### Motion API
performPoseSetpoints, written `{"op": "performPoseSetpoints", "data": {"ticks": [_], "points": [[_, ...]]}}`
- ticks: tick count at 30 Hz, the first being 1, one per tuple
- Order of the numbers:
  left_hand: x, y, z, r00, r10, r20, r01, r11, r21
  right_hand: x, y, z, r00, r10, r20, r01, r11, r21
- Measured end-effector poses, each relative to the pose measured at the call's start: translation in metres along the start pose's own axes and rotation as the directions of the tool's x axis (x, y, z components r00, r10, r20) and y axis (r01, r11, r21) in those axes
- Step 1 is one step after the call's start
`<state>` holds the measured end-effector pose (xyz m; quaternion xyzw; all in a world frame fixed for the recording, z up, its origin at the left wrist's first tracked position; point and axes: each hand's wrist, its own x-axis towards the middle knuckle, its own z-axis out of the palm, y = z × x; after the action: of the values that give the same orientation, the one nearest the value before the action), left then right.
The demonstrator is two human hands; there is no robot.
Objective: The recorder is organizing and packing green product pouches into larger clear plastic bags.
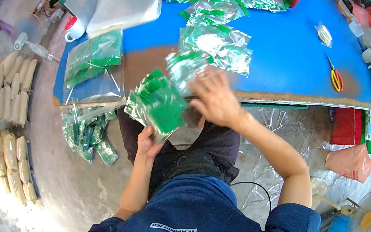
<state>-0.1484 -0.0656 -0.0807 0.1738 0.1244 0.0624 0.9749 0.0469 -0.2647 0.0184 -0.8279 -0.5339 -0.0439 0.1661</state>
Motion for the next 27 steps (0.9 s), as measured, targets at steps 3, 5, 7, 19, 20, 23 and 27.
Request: {"op": "performPoseSetpoints", "data": {"ticks": [3, 5, 7, 19, 20, 23, 27], "points": [[0.0, -0.002, 0.004, 0.997, 0.038, -0.063, -0.033, 0.997, 0.074, 0.017, -0.002, 0.004, 0.973, -0.215, 0.09, 0.186, 0.949, 0.255], [-0.002, 0.005, 0.002, 0.992, 0.07, -0.106, -0.054, 0.988, 0.145, 0.058, 0.021, 0.001, 0.977, 0.099, -0.19, -0.012, 0.911, 0.412], [-0.011, 0.015, -0.003, 0.999, 0.038, -0.028, -0.037, 0.999, 0.033, 0.083, 0.046, 0.01, 0.903, 0.22, -0.369, -0.288, 0.948, -0.139], [-0.011, 0.015, -0.025, 0.999, 0.021, 0.025, -0.02, 0.998, -0.066, 0.106, 0.085, 0.013, 0.882, 0.235, -0.408, -0.264, 0.964, -0.016], [-0.013, 0.017, -0.021, 0.999, 0.03, 0.041, -0.027, 0.996, -0.083, 0.102, 0.089, 0.022, 0.883, 0.228, -0.41, -0.257, 0.966, -0.017], [-0.016, 0.019, -0.02, 0.993, 0.046, 0.105, -0.027, 0.984, -0.178, 0.074, 0.055, 0.036, 0.996, 0.028, -0.083, -0.046, 0.974, -0.222], [-0.005, 0.015, -0.027, 0.999, 0.05, 0.021, -0.048, 0.993, -0.111, 0.054, -0.008, 0.014, 0.898, -0.44, 0.007, 0.419, 0.86, 0.292]]}}
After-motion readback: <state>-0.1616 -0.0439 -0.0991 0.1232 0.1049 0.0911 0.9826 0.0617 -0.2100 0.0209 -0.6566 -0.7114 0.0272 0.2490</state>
